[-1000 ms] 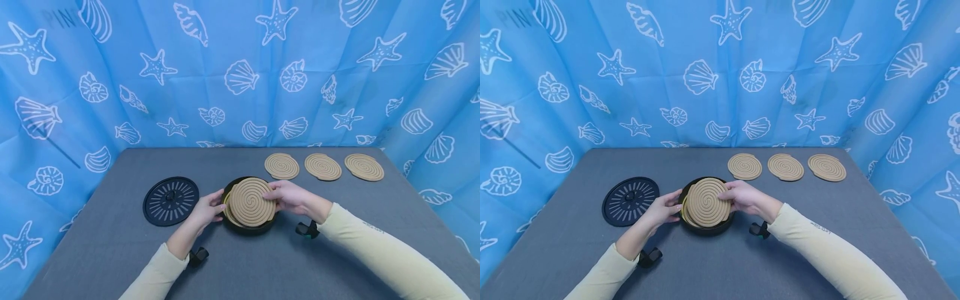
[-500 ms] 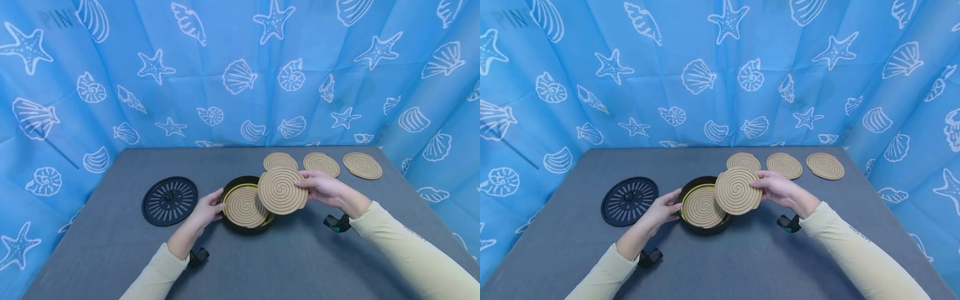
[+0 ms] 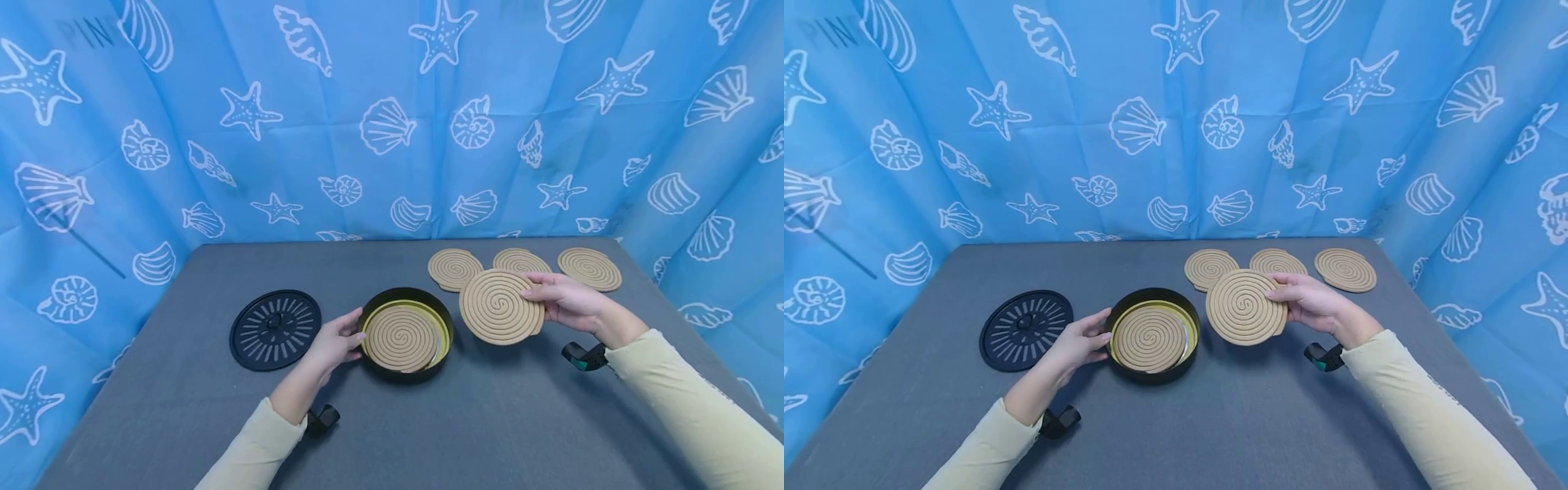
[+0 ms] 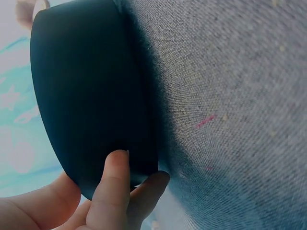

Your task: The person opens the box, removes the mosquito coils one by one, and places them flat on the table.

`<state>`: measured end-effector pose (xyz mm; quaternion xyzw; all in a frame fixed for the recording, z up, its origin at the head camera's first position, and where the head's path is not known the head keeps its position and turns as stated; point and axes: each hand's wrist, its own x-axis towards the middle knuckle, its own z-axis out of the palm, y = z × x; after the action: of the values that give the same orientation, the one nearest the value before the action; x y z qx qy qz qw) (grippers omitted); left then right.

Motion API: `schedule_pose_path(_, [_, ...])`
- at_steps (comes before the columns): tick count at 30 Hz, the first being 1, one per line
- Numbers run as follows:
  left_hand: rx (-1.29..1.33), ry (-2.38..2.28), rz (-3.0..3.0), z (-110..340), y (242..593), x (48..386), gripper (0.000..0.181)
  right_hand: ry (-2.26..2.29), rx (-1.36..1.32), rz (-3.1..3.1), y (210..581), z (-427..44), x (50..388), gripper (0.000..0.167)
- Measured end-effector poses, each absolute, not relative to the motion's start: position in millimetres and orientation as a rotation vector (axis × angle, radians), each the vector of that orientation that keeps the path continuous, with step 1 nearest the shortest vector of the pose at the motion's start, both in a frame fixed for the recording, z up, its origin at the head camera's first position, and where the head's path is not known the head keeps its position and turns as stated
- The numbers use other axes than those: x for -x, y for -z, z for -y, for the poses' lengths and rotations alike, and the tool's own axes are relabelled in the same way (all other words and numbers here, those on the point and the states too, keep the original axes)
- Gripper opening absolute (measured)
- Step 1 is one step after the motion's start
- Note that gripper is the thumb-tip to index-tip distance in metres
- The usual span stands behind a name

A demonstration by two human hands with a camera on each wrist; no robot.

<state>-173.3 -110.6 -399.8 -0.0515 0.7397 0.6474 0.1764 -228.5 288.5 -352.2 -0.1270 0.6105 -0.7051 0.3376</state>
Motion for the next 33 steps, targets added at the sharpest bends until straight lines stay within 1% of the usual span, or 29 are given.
schedule_pose_path(7, [0.151, -1.814, -2.115, 109, 398, 173, 0.053, 1.799, 0.283, -1.602, 368, -292, 230, 0.060])
schedule_pose_path(14, [0.154, -1.816, -2.116, 108, 398, 174, 0.052, 1.688, 0.230, -1.684, 383, -283, 232, 0.062])
schedule_pose_path(21, [0.154, -1.816, -2.108, 109, 398, 173, 0.052, 1.632, 0.200, -1.705, 395, -273, 235, 0.059])
schedule_pose_path(26, [0.171, -1.808, -2.108, 110, 398, 173, 0.052, 1.574, 0.202, -1.787, 398, -266, 236, 0.057])
schedule_pose_path(33, [0.184, -1.802, -2.101, 110, 397, 175, 0.053, 1.504, 0.144, -1.938, 389, -265, 236, 0.060])
